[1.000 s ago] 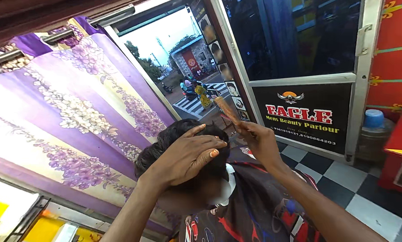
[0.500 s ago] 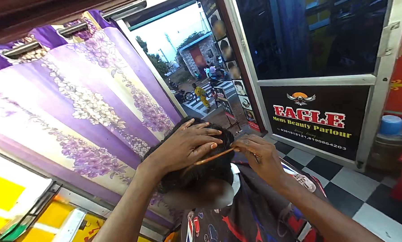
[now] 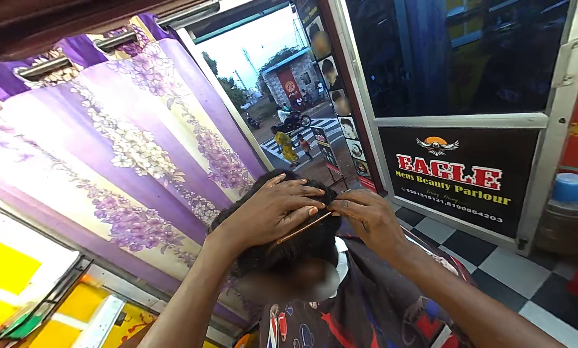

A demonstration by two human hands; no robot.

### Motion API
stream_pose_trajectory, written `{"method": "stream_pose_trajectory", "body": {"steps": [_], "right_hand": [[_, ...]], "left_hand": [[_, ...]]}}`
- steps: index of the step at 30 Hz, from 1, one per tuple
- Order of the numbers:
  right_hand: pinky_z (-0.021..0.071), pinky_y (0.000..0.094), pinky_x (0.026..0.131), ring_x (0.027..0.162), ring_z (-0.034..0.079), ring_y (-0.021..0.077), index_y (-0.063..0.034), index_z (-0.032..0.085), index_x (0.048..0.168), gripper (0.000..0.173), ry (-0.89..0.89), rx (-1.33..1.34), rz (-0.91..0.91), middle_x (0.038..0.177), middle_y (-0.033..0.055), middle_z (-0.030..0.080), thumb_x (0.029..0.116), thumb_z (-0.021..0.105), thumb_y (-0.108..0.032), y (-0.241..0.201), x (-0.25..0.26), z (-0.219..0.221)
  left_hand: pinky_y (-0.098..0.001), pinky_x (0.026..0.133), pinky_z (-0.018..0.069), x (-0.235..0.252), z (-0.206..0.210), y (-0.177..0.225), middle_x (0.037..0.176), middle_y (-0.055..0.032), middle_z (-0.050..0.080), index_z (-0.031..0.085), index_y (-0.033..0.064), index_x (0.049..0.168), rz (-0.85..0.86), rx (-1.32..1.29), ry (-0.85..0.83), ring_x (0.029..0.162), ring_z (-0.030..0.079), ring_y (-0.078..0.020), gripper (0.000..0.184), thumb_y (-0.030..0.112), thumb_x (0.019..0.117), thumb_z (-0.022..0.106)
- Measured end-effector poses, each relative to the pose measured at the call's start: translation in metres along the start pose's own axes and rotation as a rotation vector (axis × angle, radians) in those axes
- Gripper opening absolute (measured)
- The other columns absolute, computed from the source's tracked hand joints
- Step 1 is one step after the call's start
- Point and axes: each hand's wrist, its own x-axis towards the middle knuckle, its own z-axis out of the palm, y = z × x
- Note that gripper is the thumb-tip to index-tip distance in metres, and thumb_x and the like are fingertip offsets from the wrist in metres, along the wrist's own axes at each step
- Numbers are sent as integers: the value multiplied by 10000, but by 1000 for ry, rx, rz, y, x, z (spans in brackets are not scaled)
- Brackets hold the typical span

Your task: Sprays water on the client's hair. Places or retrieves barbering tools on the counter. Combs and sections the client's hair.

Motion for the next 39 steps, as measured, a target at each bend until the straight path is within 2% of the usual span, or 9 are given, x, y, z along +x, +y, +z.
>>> {"method": "stream_pose_trajectory", "body": {"steps": [4,9,18,23,26,29,31,35,39], "right_hand": [[582,307,812,920,698,126,-176,790,998,203,-82,-5,1,963,-11,728,985,592,-132,4,-1,-1],[586,295,764,866,687,112,-190,778,990,217,-251,-4,-1,908,-25,700,1008,561,-181,8,-10,-7],[599,371,707,831,707,147,-183,766,994,212,-491,46,49,902,-5,711,1012,556,-204,1,-10,-26],[595,359,667,790,699,131,-196,769,993,232,-532,35,-60,861,-22,692,1013,540,-225,2,-6,-36],[592,359,744,859,703,127,-218,773,980,244,-618,37,-180,890,-41,716,1019,534,-183,2,-4,-42],[579,392,771,895,705,176,-192,768,976,237,-737,92,-282,917,-8,726,1005,552,-96,-9,-8,-40],[576,356,795,914,703,141,-187,758,996,247,-615,138,-218,947,-21,733,1041,518,-146,-14,-10,-39],[600,265,784,894,691,41,-177,770,1016,246,-149,109,42,988,-59,726,1050,536,-246,-16,5,-37],[583,287,807,921,699,88,-154,777,1015,234,-78,-18,25,991,-21,738,1031,552,-216,-12,7,-27]], "left_hand": [[-558,1206,309,0,1,0,1416,160,614,741,317,1246,5,3,2,1430,462,-115,421,432,1086,370],[-562,1205,307,-1,2,1,1410,156,621,742,314,1245,-10,19,-1,1424,470,-118,420,439,1084,375],[-578,1197,311,1,1,7,1406,128,629,744,292,1243,0,21,-30,1413,488,-144,421,442,1078,387],[-561,1176,352,2,-1,11,1419,117,622,745,285,1237,12,9,-46,1414,492,-168,408,437,1078,402],[-531,1172,364,2,-3,13,1409,89,634,753,251,1230,13,-11,-49,1392,515,-177,411,411,1079,406],[-492,1153,400,2,-5,13,1366,48,668,776,197,1185,28,-53,-5,1338,569,-187,391,365,1068,444],[-483,1143,408,3,-7,13,1347,33,680,781,178,1172,29,-79,3,1315,585,-186,380,345,1064,458],[-469,1156,397,5,-3,3,1393,49,648,758,211,1217,52,-72,-22,1355,548,-153,408,394,1081,420],[-474,1156,396,6,-1,1,1394,50,648,758,216,1220,63,-73,-20,1364,541,-159,417,408,1084,414]]}}
